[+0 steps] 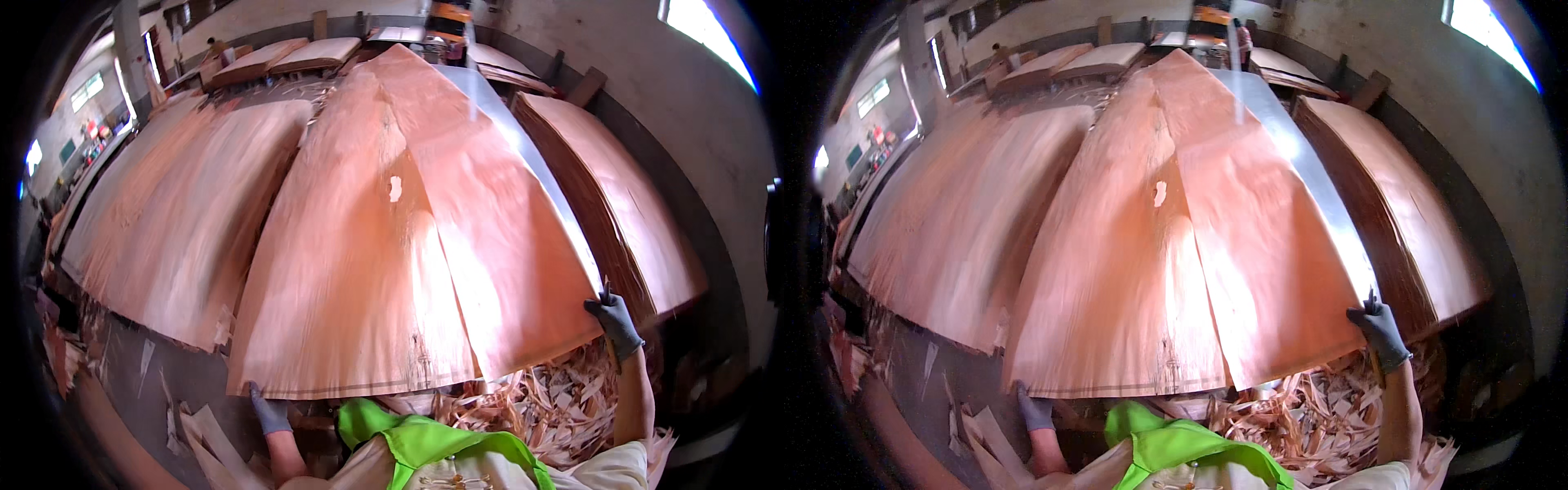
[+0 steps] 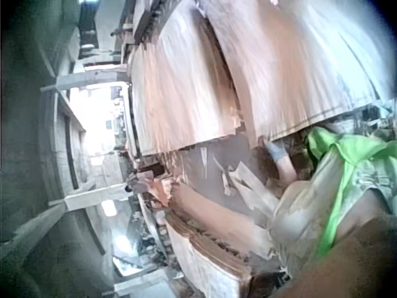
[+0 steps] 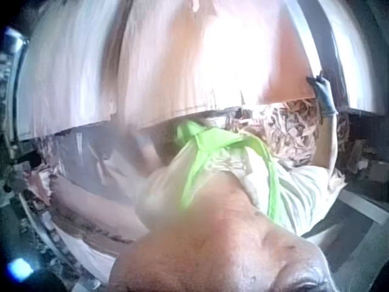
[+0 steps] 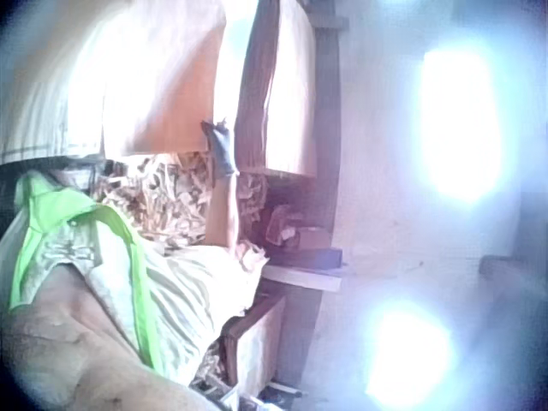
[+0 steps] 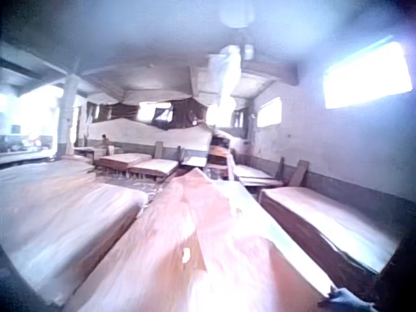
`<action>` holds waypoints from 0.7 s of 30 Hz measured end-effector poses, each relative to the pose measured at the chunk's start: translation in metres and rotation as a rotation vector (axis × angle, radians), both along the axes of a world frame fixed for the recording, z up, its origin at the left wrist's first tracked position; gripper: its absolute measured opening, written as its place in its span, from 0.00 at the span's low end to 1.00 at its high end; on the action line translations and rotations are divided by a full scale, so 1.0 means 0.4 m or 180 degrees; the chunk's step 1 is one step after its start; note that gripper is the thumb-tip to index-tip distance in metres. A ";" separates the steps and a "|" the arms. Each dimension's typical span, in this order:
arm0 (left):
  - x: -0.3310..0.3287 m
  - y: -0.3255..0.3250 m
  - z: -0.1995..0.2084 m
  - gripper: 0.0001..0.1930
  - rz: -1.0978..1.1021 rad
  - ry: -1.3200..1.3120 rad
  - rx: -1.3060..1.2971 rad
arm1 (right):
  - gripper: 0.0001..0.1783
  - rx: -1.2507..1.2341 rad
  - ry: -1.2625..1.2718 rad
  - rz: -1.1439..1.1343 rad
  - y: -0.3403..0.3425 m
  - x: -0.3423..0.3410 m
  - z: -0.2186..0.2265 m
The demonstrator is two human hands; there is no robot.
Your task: The person sorts through wood veneer sheets, using a ruler to measure defects and a knife to trim away damaged edges, before stacking processed sheets on a workbench.
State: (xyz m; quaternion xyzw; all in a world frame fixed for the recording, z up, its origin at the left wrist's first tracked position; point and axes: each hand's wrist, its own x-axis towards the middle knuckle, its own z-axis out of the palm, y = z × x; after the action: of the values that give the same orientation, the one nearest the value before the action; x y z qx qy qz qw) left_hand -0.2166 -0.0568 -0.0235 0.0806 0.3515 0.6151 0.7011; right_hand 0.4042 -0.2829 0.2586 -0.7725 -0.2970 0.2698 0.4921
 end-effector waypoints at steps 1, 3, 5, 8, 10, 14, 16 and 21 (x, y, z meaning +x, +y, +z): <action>0.009 -0.018 0.004 0.32 -0.0079 0.0019 0.0120 | 0.06 -0.0042 -0.0017 0.0082 -0.036 0.036 -0.013; 0.061 -0.055 0.028 0.31 -0.0227 0.0010 0.0341 | 0.06 0.0159 -0.0031 -0.0020 -0.092 0.078 -0.032; 0.149 -0.078 0.060 0.31 -0.0207 0.0069 0.0179 | 0.06 0.0154 -0.0294 0.0001 -0.143 0.163 -0.056; 0.296 -0.084 0.110 0.30 -0.0219 0.0133 0.0131 | 0.12 -0.0155 -0.0373 -0.0058 -0.192 0.284 -0.087; 0.392 -0.089 0.137 0.30 -0.0267 0.0223 -0.0102 | 0.11 -0.0128 -0.0397 -0.0116 -0.203 0.336 -0.088; 0.477 -0.012 0.015 0.28 -0.0470 -0.0008 0.0112 | 0.08 0.0148 -0.0453 -0.0118 -0.150 0.432 -0.116; 0.552 0.002 -0.010 0.27 -0.0546 -0.0070 0.0176 | 0.08 -0.0047 -0.0399 -0.0214 -0.143 0.486 -0.121; 0.771 0.050 0.000 0.25 -0.0463 -0.0201 -0.0095 | 0.08 -0.0336 -0.0658 -0.0317 -0.083 0.628 -0.147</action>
State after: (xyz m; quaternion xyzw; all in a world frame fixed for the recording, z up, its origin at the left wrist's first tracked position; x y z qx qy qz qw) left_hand 0.0918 -0.0366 -0.0236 0.0761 0.3315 0.5595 0.7558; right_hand 0.6555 -0.3160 0.1999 -0.8348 -0.2928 0.1792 0.4304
